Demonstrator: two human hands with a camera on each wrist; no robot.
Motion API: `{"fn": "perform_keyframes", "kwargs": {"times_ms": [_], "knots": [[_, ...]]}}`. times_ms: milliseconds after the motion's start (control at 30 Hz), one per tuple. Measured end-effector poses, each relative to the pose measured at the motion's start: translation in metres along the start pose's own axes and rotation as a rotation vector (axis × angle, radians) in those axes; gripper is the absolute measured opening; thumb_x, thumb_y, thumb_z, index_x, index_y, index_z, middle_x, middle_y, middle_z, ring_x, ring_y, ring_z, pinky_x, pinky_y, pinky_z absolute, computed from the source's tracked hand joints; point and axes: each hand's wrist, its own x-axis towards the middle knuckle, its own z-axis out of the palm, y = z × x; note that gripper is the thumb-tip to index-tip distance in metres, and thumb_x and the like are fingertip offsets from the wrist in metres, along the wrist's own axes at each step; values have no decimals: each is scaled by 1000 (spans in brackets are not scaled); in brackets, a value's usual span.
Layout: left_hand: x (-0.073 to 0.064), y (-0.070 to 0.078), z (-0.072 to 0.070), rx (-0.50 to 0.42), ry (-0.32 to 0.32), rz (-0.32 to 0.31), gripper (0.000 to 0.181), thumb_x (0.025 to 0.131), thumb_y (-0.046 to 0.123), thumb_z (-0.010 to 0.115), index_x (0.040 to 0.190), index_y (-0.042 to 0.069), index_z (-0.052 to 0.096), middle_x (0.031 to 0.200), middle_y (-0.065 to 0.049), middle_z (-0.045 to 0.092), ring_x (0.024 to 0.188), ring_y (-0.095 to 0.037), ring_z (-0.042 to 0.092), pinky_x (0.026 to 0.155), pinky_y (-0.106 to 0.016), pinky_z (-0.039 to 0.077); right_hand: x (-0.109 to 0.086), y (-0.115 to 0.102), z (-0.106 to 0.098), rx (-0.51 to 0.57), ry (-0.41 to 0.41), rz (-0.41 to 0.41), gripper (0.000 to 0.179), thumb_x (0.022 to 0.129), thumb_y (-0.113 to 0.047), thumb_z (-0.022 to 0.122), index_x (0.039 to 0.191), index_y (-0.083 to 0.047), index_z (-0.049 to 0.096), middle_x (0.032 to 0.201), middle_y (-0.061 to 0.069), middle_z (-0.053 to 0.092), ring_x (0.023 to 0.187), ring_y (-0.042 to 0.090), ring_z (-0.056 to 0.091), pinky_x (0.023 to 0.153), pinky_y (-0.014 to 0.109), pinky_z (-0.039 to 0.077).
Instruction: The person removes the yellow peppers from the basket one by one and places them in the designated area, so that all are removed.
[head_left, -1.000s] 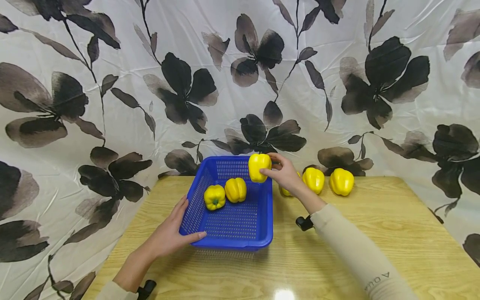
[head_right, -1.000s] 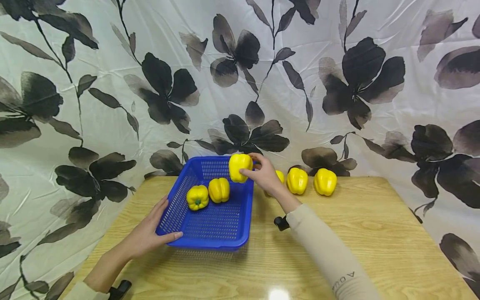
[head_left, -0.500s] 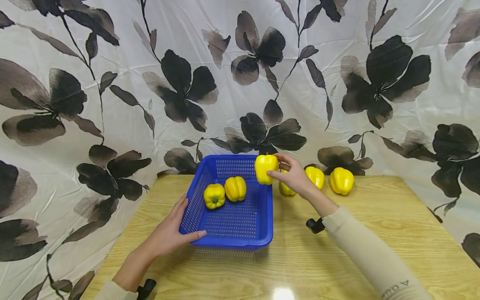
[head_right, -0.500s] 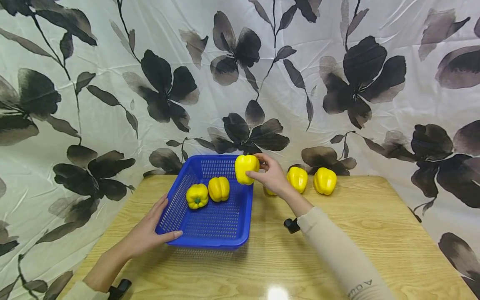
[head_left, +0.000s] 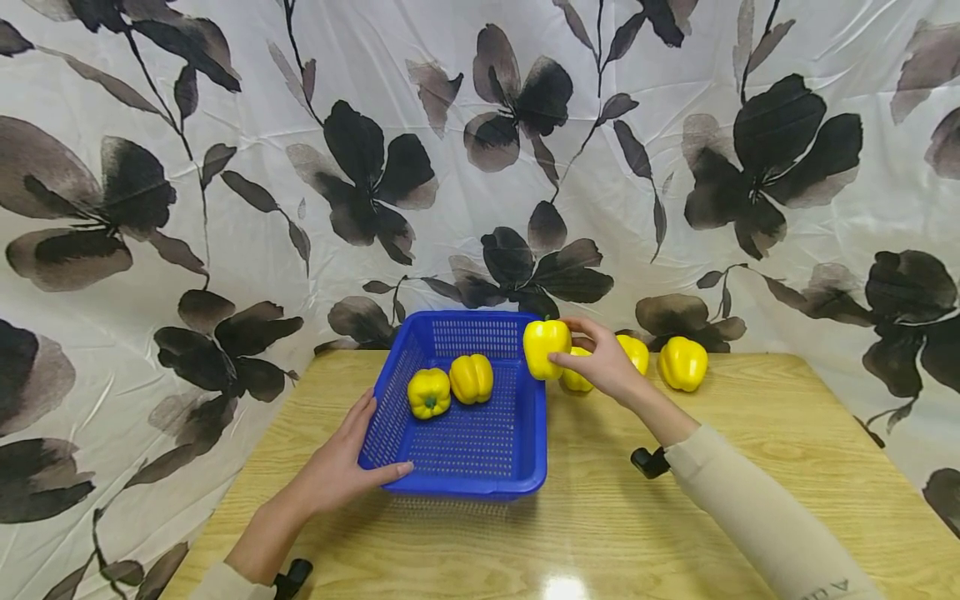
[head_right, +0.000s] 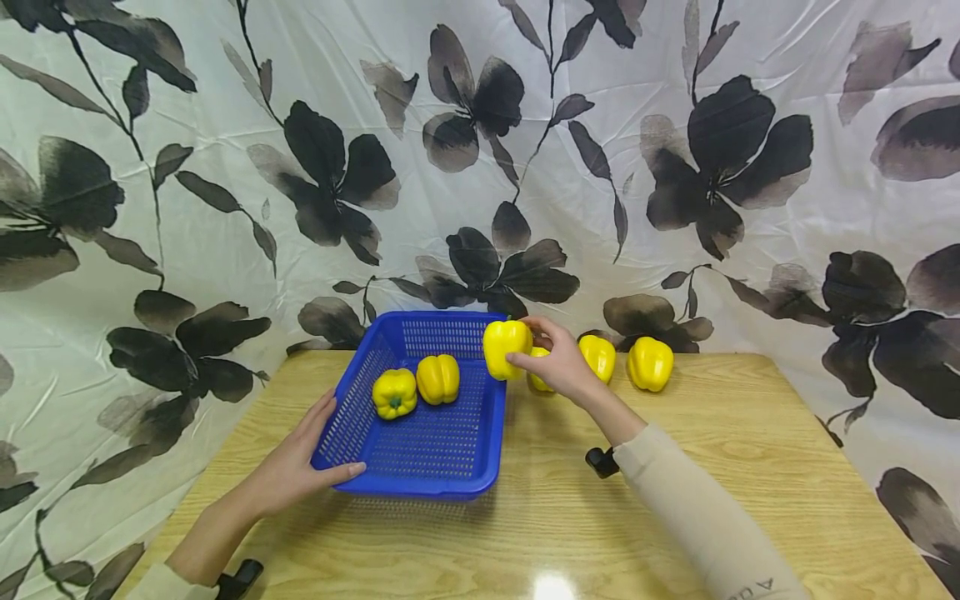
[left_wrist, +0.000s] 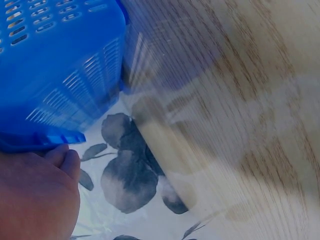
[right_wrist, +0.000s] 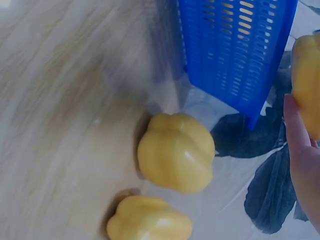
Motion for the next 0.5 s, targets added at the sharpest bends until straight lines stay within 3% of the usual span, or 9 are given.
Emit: {"fn": "perform_keyframes", "kwargs": {"times_ms": [500], "knots": [[0,0,1,-4,-2,-15,121,82,68,74,164,6,12,172,-13,6,150,-47,26,112,-70,32,-20,10,-14,-5,-30,47,72,91,-23,78,152,-5,44,155,18,43,138,39,49,104,51,51]]}}
